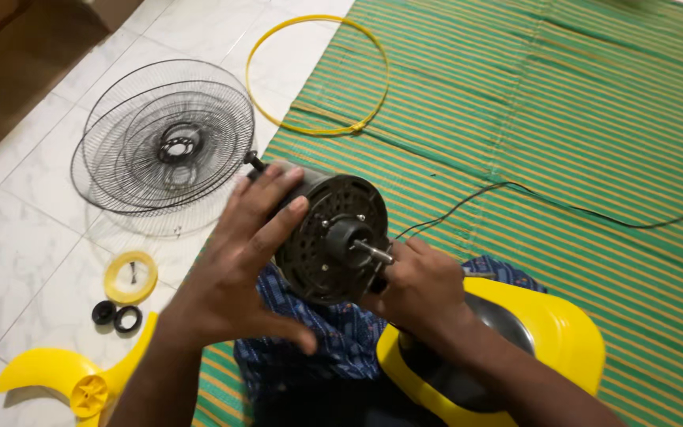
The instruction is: The person uses a screwdriver to tighten screws on the rear housing of a disassembled electric fan motor. They rotate the motor to access different screws and continue tightening them throughout the clip.
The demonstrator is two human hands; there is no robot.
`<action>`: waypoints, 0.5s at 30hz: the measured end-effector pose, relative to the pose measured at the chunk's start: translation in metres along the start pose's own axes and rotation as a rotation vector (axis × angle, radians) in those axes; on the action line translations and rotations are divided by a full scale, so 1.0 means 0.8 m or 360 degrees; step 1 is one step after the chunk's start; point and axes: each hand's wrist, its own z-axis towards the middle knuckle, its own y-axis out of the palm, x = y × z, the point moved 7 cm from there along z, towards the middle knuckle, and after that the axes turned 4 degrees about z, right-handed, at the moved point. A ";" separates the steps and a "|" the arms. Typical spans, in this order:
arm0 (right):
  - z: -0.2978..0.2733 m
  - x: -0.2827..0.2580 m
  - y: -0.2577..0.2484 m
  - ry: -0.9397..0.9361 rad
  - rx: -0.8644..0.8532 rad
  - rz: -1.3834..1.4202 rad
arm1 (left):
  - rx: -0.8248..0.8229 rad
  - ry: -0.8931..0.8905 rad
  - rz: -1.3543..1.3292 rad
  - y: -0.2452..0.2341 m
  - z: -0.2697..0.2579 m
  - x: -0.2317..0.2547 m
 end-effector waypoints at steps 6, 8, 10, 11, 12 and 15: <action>-0.001 -0.003 0.018 0.0023 -0.0196 0.0012 | 0.0192 0.0039 -0.0176 -0.002 -0.007 -0.021; 0.000 -0.003 0.022 -0.0002 -0.0231 0.0098 | 0.0187 0.0065 -0.0237 -0.003 -0.009 -0.032; 0.003 -0.002 0.031 -0.0022 -0.0270 0.0104 | 0.0178 0.0062 -0.0272 -0.004 -0.015 -0.042; 0.003 -0.003 0.035 -0.0032 -0.0295 0.0112 | 0.0171 0.0046 -0.0282 -0.004 -0.019 -0.046; 0.003 -0.004 0.040 -0.0050 -0.0327 0.0119 | 0.0168 0.0021 -0.0294 -0.003 -0.025 -0.049; 0.006 -0.010 0.051 -0.0105 -0.0380 0.0139 | 0.0182 -0.0072 -0.0363 -0.005 -0.044 -0.058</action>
